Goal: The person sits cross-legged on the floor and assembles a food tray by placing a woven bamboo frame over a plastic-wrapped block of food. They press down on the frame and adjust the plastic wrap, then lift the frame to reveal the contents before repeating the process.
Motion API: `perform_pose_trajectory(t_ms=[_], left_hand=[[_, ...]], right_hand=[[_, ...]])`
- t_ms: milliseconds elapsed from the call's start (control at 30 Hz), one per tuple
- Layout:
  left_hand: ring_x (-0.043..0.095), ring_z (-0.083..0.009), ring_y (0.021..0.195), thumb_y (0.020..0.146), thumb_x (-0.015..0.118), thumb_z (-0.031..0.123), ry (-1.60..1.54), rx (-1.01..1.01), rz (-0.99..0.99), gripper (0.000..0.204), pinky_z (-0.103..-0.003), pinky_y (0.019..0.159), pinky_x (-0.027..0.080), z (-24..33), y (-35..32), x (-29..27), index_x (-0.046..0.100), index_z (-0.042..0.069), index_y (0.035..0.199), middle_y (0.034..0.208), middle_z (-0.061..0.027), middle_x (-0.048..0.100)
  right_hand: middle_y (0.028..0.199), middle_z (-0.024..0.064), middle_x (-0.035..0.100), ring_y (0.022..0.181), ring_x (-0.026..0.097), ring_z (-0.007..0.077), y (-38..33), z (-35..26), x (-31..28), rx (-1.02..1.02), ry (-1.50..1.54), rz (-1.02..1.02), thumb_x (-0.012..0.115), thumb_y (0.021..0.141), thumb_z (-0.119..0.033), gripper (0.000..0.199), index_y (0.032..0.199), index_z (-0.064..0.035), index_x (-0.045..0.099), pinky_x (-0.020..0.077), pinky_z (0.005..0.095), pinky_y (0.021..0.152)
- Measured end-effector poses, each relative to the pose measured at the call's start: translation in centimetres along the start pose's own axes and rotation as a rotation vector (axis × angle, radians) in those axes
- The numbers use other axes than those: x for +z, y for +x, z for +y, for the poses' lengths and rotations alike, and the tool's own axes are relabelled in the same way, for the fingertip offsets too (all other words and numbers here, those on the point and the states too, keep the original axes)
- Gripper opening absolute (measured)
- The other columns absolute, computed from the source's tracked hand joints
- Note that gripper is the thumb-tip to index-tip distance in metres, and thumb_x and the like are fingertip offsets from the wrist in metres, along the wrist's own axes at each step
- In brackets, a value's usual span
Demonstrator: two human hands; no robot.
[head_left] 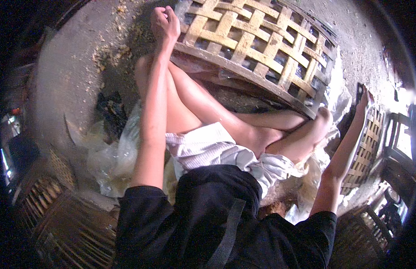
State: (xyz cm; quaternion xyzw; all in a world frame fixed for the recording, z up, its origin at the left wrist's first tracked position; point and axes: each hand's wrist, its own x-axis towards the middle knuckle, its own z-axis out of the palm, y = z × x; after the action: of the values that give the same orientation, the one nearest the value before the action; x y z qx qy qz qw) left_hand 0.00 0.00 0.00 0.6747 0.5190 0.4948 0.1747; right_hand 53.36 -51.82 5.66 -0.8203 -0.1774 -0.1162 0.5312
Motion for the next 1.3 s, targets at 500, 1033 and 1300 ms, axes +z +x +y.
perform_pose_trajectory(t_ms=[500, 1033, 1300], left_hand=[[0.061, -0.0222, 0.080, 0.106, 0.055, 0.023, -0.136, 0.080, -0.201, 0.022, -0.037, 0.075, 0.050, 8.7, -3.2, -4.9, 0.062, 0.003, 0.110, 0.092, -0.0116, 0.064], [0.057, -0.0368, 0.107, 0.086, 0.080, 0.024, 0.397, 0.312, -0.720, 0.027, -0.047, 0.097, 0.047, 14.7, -5.9, -9.2, 0.071, 0.005, 0.102, 0.106, -0.0154, 0.061], [0.069, -0.0270, 0.079, 0.075, 0.091, 0.020, 0.313, 0.076, -0.662, 0.024, -0.038, 0.073, 0.055, 9.9, -5.8, -8.9, 0.079, 0.001, 0.084, 0.087, -0.0139, 0.069]], right_hand=[[0.089, 0.0134, 0.073, 0.080, 0.068, 0.0225, 2.3, 5.2, 1.2, 0.259, -0.110, 0.419, 0.085, 0.086, -0.044, 0.052, 0.096, 0.0046, 0.072, 0.0557, 0.0350, 0.082], [0.112, 0.0133, 0.073, 0.101, 0.069, 0.0205, 3.5, 12.2, 0.1, 0.382, 0.131, 0.258, 0.064, 0.102, -0.028, 0.038, 0.118, 0.0068, 0.068, 0.0521, 0.0308, 0.092], [0.114, 0.0103, 0.076, 0.098, 0.068, 0.0171, 2.7, 15.7, 2.5, 0.311, 0.263, 0.151, 0.061, 0.100, -0.036, 0.042, 0.118, 0.0002, 0.074, 0.0507, 0.0288, 0.091]])
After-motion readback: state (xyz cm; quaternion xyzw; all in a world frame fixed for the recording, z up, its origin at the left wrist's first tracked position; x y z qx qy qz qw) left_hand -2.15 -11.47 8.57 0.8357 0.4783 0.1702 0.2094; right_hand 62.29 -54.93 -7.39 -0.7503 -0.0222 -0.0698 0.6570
